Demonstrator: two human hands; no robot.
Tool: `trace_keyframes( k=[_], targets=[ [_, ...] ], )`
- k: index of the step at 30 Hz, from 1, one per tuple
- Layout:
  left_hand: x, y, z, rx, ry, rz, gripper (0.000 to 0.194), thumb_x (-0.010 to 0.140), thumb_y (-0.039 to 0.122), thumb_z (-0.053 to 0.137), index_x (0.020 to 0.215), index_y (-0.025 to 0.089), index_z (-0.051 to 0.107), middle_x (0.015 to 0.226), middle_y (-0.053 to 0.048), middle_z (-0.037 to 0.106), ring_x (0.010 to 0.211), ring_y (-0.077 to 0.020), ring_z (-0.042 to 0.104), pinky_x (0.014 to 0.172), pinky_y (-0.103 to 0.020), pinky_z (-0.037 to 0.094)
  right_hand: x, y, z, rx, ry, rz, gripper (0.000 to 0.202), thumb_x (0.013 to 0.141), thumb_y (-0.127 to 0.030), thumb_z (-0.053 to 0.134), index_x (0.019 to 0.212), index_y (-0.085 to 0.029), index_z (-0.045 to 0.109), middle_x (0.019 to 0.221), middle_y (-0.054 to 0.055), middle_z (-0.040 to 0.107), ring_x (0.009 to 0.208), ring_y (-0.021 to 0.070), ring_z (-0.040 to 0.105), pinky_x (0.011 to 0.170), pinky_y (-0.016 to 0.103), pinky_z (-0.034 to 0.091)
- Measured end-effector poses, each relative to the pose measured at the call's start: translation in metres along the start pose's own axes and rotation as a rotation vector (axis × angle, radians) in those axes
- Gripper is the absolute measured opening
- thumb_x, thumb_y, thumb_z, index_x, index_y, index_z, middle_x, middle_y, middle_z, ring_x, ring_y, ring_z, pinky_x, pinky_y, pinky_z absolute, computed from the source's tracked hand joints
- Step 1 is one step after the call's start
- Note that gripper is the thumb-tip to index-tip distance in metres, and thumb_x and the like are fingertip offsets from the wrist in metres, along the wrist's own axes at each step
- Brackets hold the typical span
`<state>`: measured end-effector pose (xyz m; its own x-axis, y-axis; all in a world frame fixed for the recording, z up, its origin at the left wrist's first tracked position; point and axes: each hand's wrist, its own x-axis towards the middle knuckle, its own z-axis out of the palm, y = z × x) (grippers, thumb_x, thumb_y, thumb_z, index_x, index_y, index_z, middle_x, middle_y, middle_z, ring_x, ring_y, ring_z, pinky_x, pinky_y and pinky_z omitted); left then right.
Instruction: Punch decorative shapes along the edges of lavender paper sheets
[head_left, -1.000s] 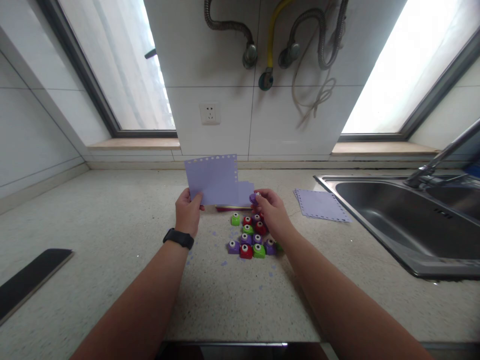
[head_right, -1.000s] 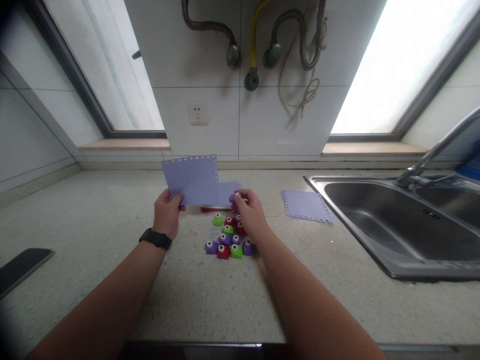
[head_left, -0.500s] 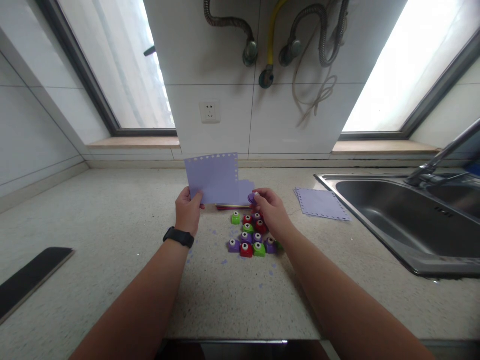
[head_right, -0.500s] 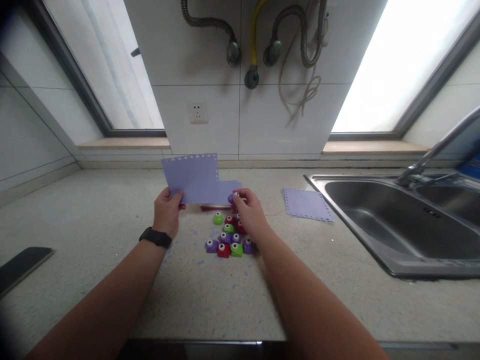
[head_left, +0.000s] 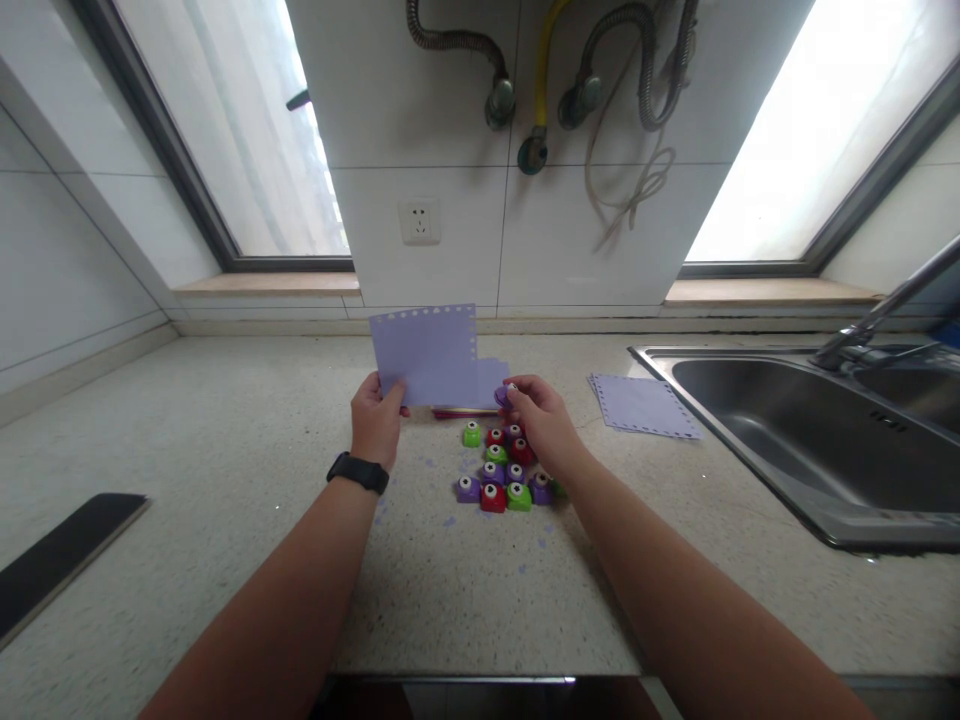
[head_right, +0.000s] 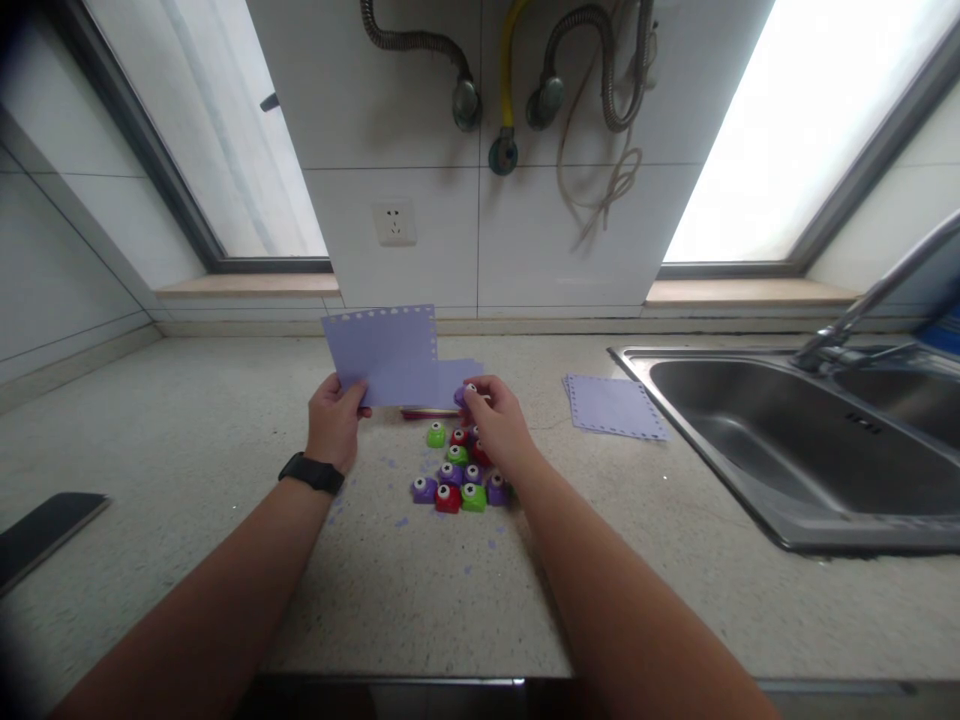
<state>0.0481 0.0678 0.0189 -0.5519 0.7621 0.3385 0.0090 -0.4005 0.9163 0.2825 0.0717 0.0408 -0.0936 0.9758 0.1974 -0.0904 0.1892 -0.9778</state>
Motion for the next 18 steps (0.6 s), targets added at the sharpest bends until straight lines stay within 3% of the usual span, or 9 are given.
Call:
trace_keyframes(
  k=[18],
  targets=[
    [0.0001,0.0001,0.0005,0.007,0.008,-0.001,0.018,0.073,0.031,0.072,0.087,0.019,0.070,0.081,-0.001,0.068,0.056,-0.0101,0.052,0.044,-0.020,0.042,-0.0016,-0.0034,0.0018,-0.025,-0.010,0.005,0.028,0.081,-0.043,0.068,0.099,-0.022,0.064,0.078,-0.001,0.067,0.060,0.0152,0.059,0.058,0.031,0.047]
  ],
)
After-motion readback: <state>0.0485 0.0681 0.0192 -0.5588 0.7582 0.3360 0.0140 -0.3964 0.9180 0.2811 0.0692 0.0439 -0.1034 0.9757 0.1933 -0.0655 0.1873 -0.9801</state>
